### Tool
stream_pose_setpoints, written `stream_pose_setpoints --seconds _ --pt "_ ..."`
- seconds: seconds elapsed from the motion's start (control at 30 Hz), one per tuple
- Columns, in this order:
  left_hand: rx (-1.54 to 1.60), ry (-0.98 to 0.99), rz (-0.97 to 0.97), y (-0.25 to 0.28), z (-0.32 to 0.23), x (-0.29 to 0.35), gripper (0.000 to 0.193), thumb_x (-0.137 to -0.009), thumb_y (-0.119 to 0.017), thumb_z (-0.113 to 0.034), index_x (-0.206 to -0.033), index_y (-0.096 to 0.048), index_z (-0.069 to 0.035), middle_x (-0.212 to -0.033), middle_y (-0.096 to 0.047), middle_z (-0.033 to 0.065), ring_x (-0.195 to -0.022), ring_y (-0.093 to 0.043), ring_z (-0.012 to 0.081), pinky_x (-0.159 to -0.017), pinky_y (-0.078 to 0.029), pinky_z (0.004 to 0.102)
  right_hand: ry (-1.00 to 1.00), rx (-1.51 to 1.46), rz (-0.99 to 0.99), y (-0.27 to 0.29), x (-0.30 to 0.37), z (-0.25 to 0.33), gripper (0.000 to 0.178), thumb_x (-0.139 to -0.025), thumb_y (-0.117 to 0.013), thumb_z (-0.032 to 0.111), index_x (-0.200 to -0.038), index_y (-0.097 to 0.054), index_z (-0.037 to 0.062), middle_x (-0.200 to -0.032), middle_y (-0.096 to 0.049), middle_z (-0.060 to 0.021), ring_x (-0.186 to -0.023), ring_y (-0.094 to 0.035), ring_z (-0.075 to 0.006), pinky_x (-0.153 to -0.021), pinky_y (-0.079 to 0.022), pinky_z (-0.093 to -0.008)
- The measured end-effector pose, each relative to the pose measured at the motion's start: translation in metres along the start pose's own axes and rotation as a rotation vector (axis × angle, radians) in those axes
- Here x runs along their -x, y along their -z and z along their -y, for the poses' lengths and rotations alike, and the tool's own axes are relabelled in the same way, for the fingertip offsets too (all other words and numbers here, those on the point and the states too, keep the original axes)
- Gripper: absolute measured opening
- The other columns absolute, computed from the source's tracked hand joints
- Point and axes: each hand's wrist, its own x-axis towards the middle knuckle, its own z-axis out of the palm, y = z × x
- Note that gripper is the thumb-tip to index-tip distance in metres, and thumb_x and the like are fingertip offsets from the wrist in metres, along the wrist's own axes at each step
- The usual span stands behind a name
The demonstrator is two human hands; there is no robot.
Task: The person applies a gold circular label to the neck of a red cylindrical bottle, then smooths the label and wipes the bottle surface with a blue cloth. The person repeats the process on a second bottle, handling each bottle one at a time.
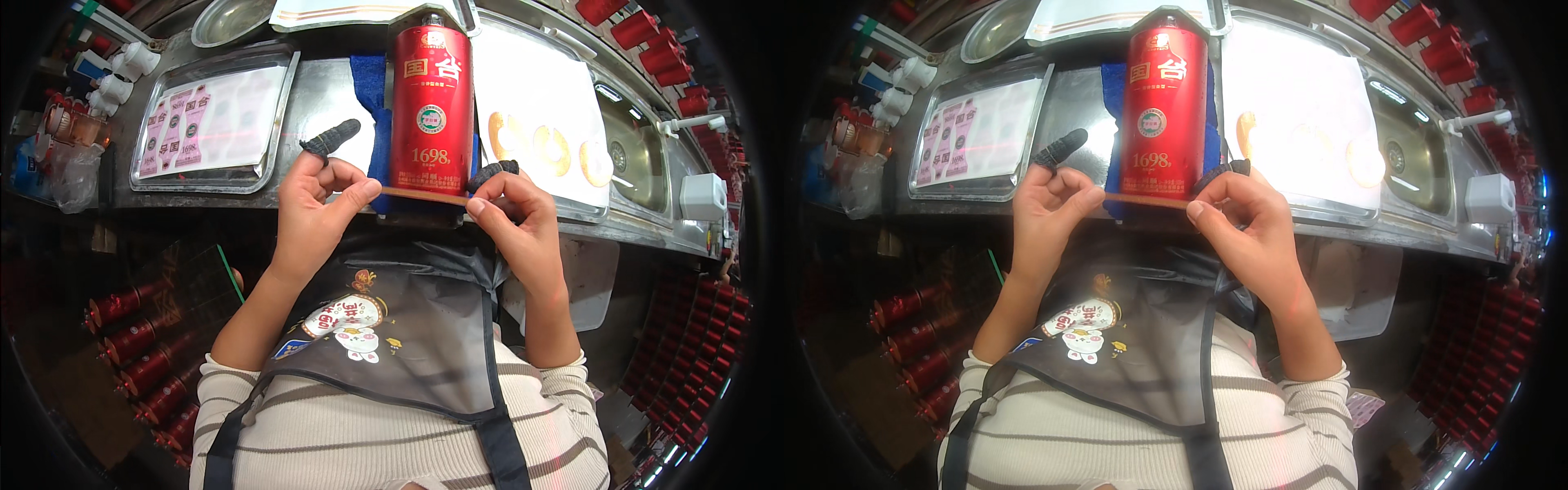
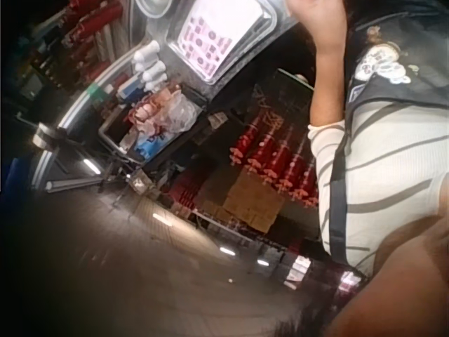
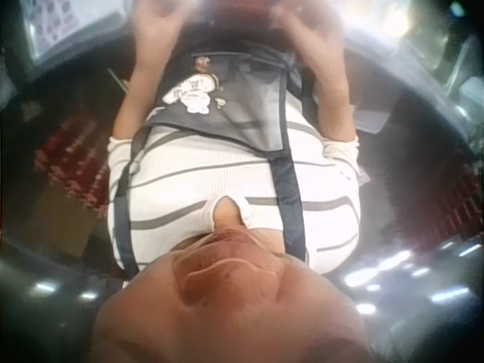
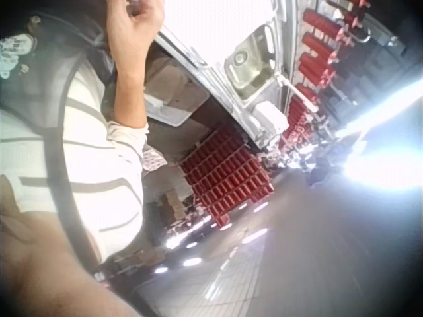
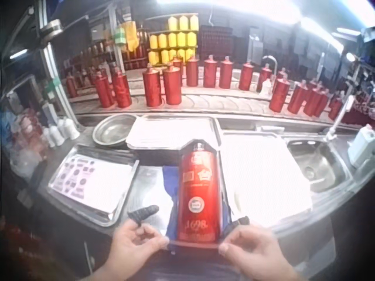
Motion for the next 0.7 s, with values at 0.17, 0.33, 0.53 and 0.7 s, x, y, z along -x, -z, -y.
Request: stream_pose_setpoints --seconds 0.17,0.33,0.53,0.7 --pt "0.017 0.005 -0.003 -0.002 0.012 -0.003 0.055 -0.09 -0.076 -0.003 -0.138 -0.051 0.002 -0.086 -0.067 0.0 -0.08 -0.062 0.0047 -0.073 -0.05 0.0205 -0.038 -0.036 -0.004 -0.003 -0.002 0.0 0.011 -0.09 -0.07 0.008 -0.083 -0.063 0.003 -0.075 -0.053 0.0082 -0.063 -0.046 0.0029 -0.057 -0.03 -0.0168" --pt "-0.034 0.005 0.007 -0.003 0.021 -0.005 0.04 -0.09 -0.075 -0.004 -0.125 -0.057 0.001 -0.087 -0.068 -0.0001 -0.079 -0.063 0.0056 -0.072 -0.05 0.0225 -0.003 0.007 -0.037 -0.005 -0.002 -0.006 0.012 -0.09 -0.071 0.008 -0.083 -0.063 0.0031 -0.078 -0.055 0.0067 -0.063 -0.047 0.0028 -0.057 -0.031 -0.0162" --pt "-0.11 -0.068 -0.043 0.004 0.027 -0.007 0.041 -0.091 -0.071 -0.003 -0.13 -0.058 0.0 -0.099 -0.07 0.0034 -0.088 -0.064 0.0091 -0.083 -0.052 0.0266 0.006 -0.006 -0.039 -0.008 -0.002 -0.009 0.011 -0.09 -0.072 0.008 -0.084 -0.064 0.0026 -0.08 -0.056 0.0051 -0.065 -0.052 0.0026 -0.058 -0.032 -0.0157" --pt "-0.289 -0.261 0.103 0.004 0.002 -0.009 0.075 -0.083 -0.079 -0.01 -0.149 -0.046 -0.003 -0.139 -0.059 0.0158 -0.127 -0.057 0.0254 -0.112 -0.04 0.0403 0.003 0.028 -0.047 -0.006 0.001 -0.011 0.011 -0.09 -0.071 0.007 -0.084 -0.063 0.0024 -0.081 -0.056 0.0049 -0.066 -0.052 0.0024 -0.058 -0.033 -0.0159"
